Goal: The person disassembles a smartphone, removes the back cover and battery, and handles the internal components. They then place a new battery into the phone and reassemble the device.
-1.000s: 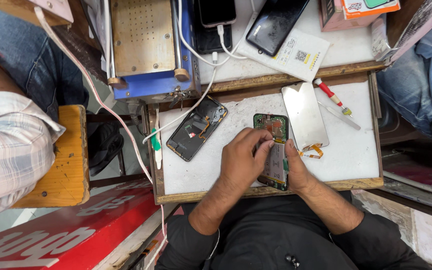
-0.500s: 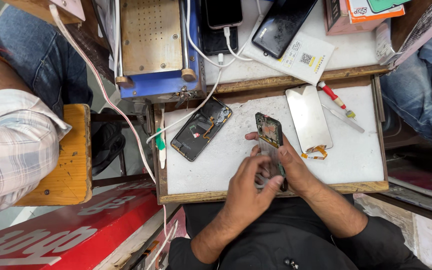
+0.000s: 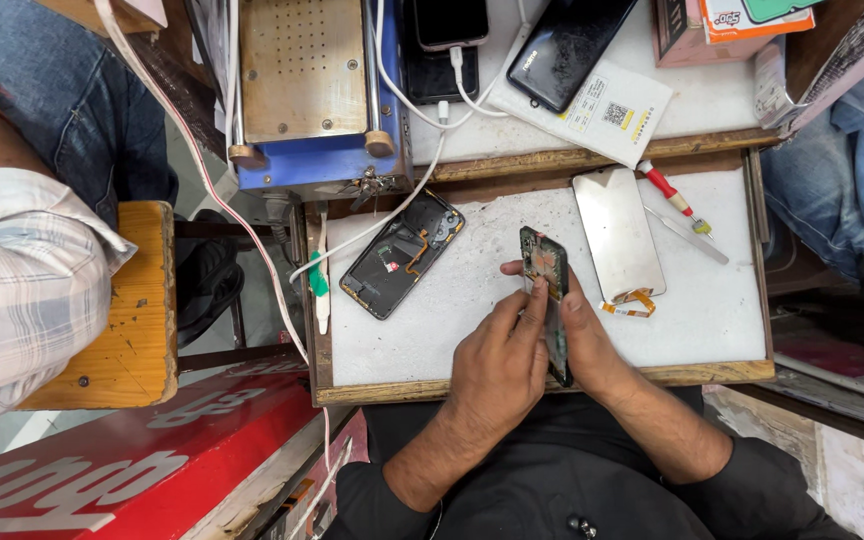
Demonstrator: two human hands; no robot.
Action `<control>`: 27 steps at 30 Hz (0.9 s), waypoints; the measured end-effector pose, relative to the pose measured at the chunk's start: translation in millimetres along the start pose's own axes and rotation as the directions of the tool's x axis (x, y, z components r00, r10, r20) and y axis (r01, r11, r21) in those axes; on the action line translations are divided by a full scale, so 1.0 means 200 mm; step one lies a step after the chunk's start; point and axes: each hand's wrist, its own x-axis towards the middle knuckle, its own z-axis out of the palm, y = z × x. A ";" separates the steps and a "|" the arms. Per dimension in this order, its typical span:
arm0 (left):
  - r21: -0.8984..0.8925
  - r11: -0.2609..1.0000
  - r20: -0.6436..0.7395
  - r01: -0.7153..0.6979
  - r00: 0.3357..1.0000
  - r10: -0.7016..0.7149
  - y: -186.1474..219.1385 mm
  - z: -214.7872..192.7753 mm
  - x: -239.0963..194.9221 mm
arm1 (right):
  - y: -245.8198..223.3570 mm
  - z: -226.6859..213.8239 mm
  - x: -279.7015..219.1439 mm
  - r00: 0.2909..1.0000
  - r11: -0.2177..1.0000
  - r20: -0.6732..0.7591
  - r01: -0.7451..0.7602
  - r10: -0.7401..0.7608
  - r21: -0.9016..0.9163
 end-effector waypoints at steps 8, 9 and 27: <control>0.004 0.998 0.053 -0.065 0.997 0.065 -0.12 -0.05 0.02 | -0.04 0.04 0.03 0.997 0.915 -0.007 0.074 -0.083 -0.397; -0.069 0.998 0.040 -0.013 0.999 0.016 -0.13 -0.06 0.01 | -0.06 0.05 0.04 0.993 0.883 -0.014 0.099 -0.119 -0.459; -0.573 0.684 0.160 0.451 0.880 -0.447 -0.34 -0.05 0.02 | 0.10 -0.19 0.02 0.921 0.911 -0.004 -0.385 0.390 0.147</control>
